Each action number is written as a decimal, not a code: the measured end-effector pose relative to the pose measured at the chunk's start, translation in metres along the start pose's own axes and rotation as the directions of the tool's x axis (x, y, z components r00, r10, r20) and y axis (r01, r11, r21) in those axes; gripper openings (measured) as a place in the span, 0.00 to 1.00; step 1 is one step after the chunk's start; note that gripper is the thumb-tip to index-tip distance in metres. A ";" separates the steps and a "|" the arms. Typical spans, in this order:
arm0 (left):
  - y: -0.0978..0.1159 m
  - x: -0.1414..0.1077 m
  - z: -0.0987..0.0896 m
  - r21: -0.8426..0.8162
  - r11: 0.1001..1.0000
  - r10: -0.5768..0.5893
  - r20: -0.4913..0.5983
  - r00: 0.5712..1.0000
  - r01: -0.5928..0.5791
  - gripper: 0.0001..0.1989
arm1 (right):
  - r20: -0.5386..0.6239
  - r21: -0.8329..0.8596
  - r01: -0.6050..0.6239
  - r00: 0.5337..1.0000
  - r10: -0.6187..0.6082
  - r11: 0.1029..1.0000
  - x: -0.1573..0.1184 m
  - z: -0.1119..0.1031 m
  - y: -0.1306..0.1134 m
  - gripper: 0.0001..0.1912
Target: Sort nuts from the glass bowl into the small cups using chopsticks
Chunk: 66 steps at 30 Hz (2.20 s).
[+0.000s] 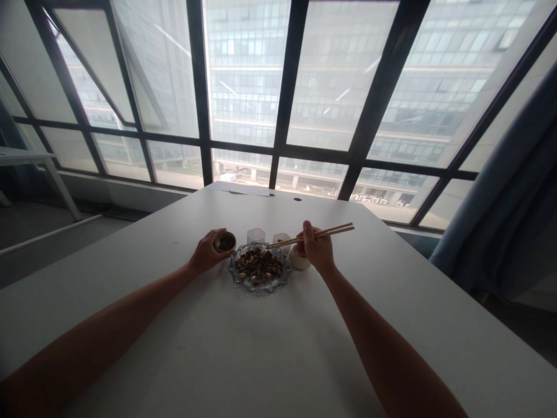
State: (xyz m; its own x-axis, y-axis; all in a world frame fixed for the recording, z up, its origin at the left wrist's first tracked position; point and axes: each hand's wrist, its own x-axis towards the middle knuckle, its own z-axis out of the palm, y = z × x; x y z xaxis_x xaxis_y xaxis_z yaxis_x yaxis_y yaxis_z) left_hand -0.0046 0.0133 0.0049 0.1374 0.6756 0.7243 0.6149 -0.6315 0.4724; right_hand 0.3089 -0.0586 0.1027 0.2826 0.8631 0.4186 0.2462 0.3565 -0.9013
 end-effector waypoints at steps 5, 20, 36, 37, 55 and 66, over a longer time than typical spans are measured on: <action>0.000 -0.001 0.001 0.006 0.992 0.126 -0.062 0.990 -0.126 0.33 | 0.024 -0.020 0.102 0.995 -0.102 0.995 -0.008 0.001 -0.005 0.34; -0.001 -0.001 0.002 0.011 0.996 0.094 -0.037 0.995 -0.094 0.32 | -0.067 0.106 -0.003 0.998 0.010 0.994 -0.007 0.009 -0.006 0.32; -0.001 -0.001 0.003 -0.034 0.995 0.091 0.016 0.996 -0.090 0.32 | 0.274 -0.004 0.222 0.938 -0.212 0.975 -0.006 0.099 -0.022 0.32; -0.001 -0.001 0.004 -0.036 0.996 0.084 0.024 0.996 -0.083 0.32 | 0.227 0.021 0.217 0.950 -0.216 0.976 -0.007 0.091 -0.023 0.32; -0.001 0.001 0.004 -0.038 0.999 0.035 0.090 0.995 -0.032 0.31 | 0.211 -0.102 0.187 0.964 -0.162 0.977 -0.033 0.040 -0.011 0.31; -0.002 0.001 0.003 -0.045 0.999 0.024 0.078 0.997 -0.020 0.31 | 0.458 -0.159 0.233 0.878 -0.137 0.959 -0.031 0.029 -0.005 0.29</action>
State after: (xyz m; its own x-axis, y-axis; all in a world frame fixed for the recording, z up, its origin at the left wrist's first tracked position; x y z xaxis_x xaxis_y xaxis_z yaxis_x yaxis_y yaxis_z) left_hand -0.0034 0.0163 0.0027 0.2118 0.6880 0.6941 0.5765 -0.6614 0.4797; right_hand 0.2716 -0.0763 0.0911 -0.2107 0.8728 0.4402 0.4496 0.4864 -0.7492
